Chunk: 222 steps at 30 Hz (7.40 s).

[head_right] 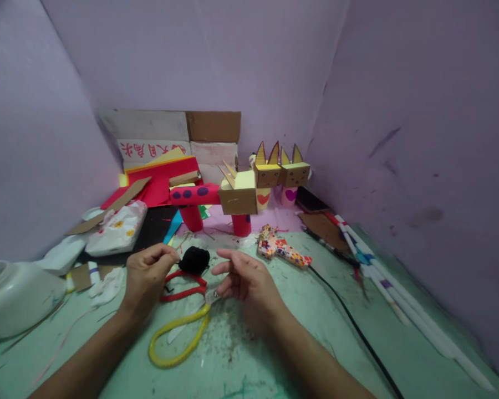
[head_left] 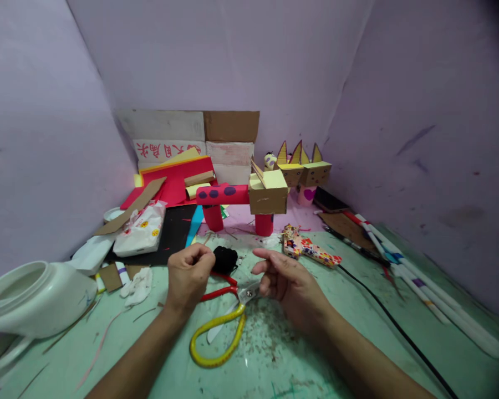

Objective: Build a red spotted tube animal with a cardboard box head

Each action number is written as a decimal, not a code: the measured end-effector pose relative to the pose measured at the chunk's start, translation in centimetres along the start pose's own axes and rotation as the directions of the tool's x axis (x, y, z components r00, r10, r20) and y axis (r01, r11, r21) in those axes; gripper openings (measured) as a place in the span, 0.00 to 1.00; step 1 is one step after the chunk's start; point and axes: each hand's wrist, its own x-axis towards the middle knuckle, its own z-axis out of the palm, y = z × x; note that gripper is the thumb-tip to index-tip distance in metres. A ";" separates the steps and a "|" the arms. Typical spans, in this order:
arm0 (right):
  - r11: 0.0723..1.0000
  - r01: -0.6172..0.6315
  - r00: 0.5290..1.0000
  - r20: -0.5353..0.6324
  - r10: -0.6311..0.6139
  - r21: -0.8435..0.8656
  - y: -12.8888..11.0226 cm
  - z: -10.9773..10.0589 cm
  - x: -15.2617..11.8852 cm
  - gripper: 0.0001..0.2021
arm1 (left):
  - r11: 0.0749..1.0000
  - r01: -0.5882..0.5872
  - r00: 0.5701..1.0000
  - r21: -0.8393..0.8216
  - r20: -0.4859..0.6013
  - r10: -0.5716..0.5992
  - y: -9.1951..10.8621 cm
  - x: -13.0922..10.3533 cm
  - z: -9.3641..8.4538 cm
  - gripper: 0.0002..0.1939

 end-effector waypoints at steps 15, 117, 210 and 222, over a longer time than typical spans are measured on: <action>0.997 0.051 0.999 0.015 -0.050 -0.050 0.7 0.0 0.1 0.19 | 0.998 -0.057 0.927 0.005 0.370 0.051 0.7 -1.8 1.3 0.14; 0.934 -0.240 0.942 0.169 0.290 -0.264 0.0 -0.2 -0.7 0.18 | 0.827 0.406 0.830 -0.390 0.536 -0.154 1.3 -1.8 1.3 0.10; 0.840 0.121 0.989 -0.004 -0.146 -0.529 1.0 -0.8 0.5 0.12 | 0.917 0.296 0.912 -0.267 0.365 -0.188 2.3 -2.2 1.6 0.03; 0.754 0.244 0.962 0.054 -0.268 -0.610 0.8 -0.4 0.1 0.05 | 0.747 0.501 0.835 -0.438 0.472 -0.283 0.8 -2.2 2.1 0.12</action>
